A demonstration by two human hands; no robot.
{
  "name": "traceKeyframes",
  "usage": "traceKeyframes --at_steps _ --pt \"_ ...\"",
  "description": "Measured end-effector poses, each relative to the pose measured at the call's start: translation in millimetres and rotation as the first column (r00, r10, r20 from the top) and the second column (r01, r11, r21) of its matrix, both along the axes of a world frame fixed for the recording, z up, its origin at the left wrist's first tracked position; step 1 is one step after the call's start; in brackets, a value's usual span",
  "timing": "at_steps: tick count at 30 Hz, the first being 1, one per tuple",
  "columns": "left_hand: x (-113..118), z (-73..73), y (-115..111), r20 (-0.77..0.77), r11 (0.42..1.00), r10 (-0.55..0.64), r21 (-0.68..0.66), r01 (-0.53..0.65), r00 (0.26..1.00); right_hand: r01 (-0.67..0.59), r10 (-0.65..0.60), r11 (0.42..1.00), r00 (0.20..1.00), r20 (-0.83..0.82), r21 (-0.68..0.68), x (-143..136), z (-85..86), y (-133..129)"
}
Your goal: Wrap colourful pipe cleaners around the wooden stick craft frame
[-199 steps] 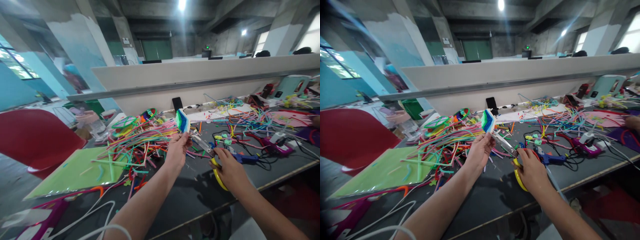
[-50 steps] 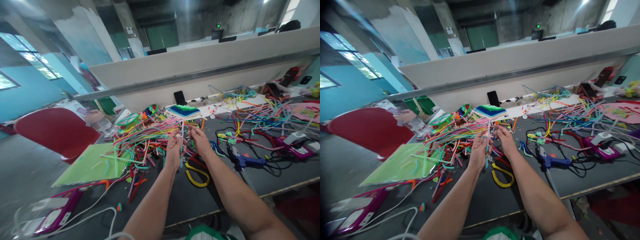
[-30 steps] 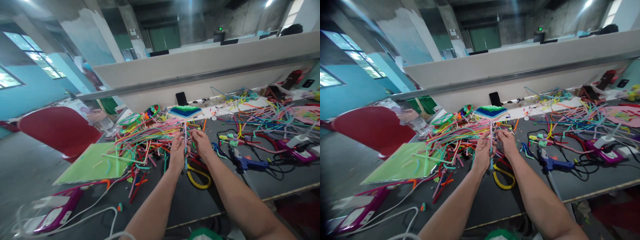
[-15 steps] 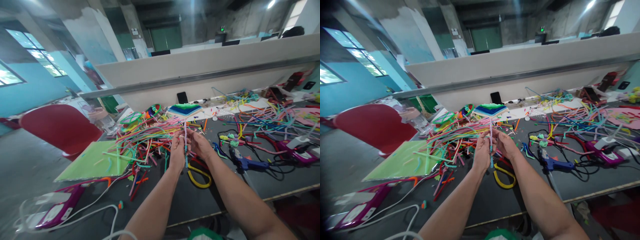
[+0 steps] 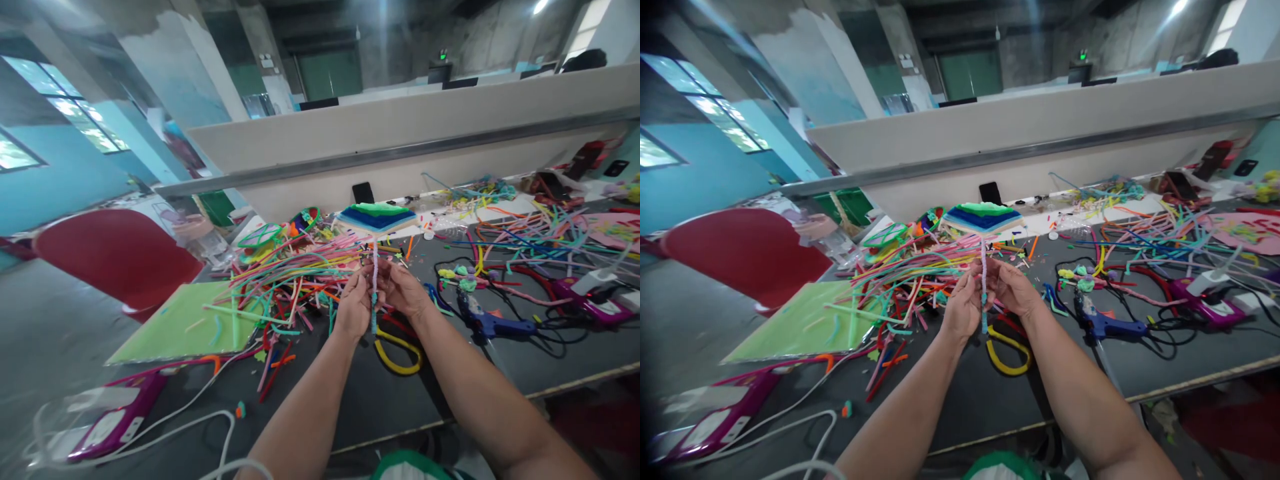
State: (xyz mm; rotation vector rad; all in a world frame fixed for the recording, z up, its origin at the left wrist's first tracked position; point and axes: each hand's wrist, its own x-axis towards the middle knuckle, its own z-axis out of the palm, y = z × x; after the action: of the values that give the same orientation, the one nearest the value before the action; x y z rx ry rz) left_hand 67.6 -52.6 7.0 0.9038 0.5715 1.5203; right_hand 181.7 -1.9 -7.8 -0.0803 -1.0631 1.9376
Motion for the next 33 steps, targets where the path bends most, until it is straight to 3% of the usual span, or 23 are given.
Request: traceKeyframes --at_steps 4,15,24,33 --pt "-6 -1.8 1 -0.009 0.998 -0.067 -0.004 0.067 0.998 0.013 -0.013 1.000 1.000 -0.005 -0.019 3 0.5 1" --pt "5 -3.0 -3 -0.042 1.000 -0.027 -0.002 0.027 0.999 0.172 -0.173 0.980 0.985 -0.001 -0.097 4 2.8 -1" --pt "12 -1.8 -6 -0.053 0.998 -0.039 -0.045 0.037 0.998 0.144 -0.158 0.971 0.986 -0.059 -0.193 3 1.7 -3" --pt "7 -4.8 -3 -0.133 1.000 -0.024 -0.023 0.021 0.991 0.155 -0.161 0.978 0.986 -0.031 -0.141 2 4.1 -4"
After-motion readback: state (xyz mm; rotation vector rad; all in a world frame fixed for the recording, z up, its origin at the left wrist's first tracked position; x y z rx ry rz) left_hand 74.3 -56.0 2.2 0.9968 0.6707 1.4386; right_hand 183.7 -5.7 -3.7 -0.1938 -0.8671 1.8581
